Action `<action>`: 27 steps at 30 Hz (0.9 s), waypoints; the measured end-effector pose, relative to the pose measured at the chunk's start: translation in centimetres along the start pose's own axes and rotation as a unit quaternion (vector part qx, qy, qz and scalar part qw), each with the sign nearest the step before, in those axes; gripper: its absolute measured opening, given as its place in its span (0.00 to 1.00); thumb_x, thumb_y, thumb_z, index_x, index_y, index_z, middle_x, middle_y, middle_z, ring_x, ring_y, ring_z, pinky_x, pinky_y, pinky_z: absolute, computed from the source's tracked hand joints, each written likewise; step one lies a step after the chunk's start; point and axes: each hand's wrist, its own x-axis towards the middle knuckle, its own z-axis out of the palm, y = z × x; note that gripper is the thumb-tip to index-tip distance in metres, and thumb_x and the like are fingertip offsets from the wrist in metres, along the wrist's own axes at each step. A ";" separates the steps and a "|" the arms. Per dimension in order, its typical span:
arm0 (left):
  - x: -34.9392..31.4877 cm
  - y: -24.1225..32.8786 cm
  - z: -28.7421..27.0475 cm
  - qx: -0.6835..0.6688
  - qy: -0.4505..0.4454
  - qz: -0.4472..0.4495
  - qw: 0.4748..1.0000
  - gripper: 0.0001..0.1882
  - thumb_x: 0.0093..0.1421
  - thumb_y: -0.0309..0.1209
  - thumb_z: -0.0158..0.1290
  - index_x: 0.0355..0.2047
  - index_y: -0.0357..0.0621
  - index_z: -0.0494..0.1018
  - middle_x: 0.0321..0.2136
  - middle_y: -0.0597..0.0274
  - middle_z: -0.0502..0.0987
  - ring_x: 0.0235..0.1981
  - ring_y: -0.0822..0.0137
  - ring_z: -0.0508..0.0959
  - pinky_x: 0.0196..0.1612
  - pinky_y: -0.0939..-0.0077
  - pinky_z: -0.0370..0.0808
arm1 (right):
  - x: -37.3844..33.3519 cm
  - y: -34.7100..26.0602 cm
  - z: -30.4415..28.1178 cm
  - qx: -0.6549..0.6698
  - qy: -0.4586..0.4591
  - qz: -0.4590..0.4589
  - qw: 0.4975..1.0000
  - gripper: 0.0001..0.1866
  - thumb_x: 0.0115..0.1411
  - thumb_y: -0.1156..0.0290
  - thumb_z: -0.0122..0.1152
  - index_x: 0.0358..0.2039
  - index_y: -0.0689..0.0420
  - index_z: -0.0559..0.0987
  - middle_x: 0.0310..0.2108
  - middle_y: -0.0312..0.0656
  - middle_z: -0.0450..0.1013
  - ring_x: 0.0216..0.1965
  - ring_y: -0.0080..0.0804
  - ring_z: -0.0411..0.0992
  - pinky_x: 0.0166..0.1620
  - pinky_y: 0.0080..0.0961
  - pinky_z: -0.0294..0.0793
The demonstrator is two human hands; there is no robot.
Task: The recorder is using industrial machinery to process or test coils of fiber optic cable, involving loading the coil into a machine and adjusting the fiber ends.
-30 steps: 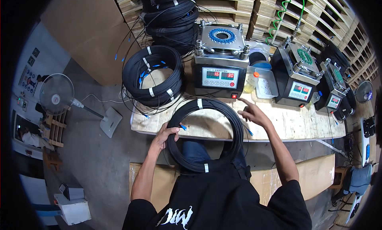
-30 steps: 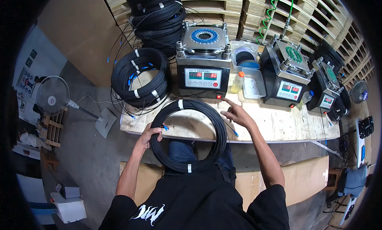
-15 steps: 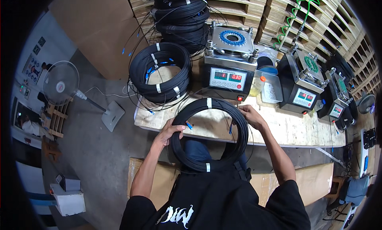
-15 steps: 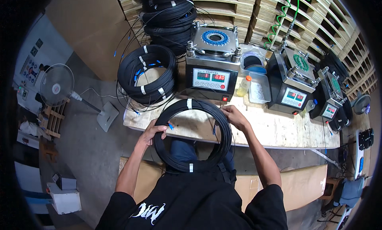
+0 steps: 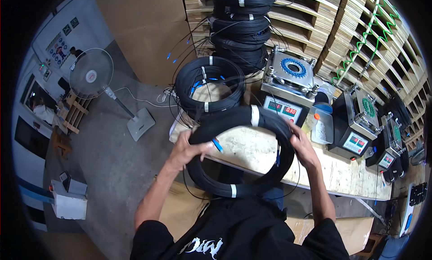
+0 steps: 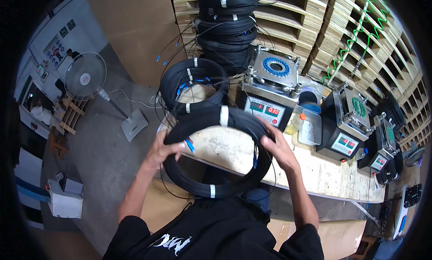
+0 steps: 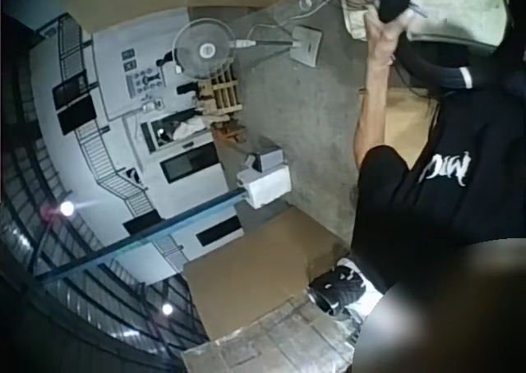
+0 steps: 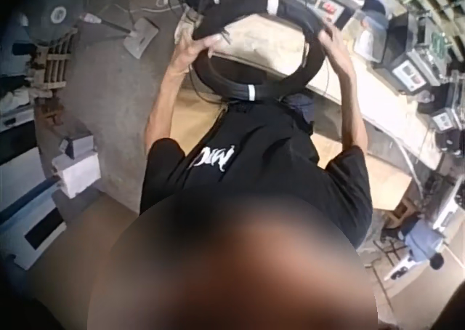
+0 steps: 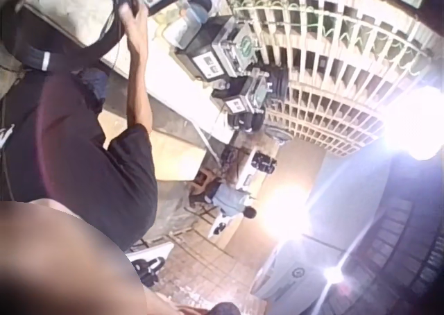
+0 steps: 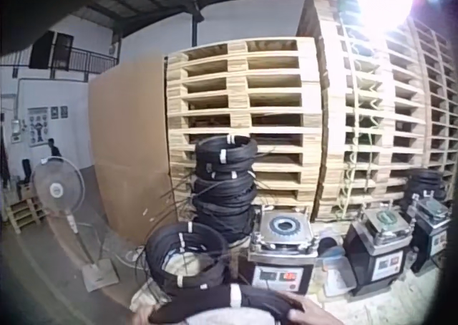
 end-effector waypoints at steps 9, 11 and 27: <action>14.6 9.2 -13.8 0.020 0.047 -0.044 0.998 0.19 0.57 0.43 0.63 0.35 0.37 0.78 0.21 0.61 0.77 0.11 0.78 0.69 0.16 0.82 0.68 | 23.1 -8.1 5.1 -0.007 0.087 0.093 0.992 0.30 0.60 0.46 0.62 0.45 0.65 0.81 0.37 0.43 0.79 0.36 0.27 0.76 0.39 0.24 0.75; 19.8 8.6 -15.5 -0.050 0.025 -0.068 0.996 0.18 0.56 0.42 0.64 0.37 0.40 0.77 0.29 0.59 0.80 0.11 0.78 0.66 0.17 0.81 0.68 | 29.0 -3.7 2.7 0.004 0.073 0.091 0.993 0.31 0.58 0.45 0.63 0.45 0.64 0.82 0.37 0.43 0.79 0.35 0.28 0.76 0.39 0.25 0.76; 28.6 1.0 -19.3 0.036 0.102 -0.127 0.986 0.29 0.53 0.42 0.68 0.45 0.32 0.72 0.32 0.56 0.79 0.25 0.69 0.81 0.25 0.75 0.81 | 41.5 7.8 1.5 -0.367 0.080 0.081 0.923 0.37 0.41 0.64 0.78 0.49 0.74 0.77 0.43 0.60 0.78 0.46 0.46 0.79 0.51 0.31 0.76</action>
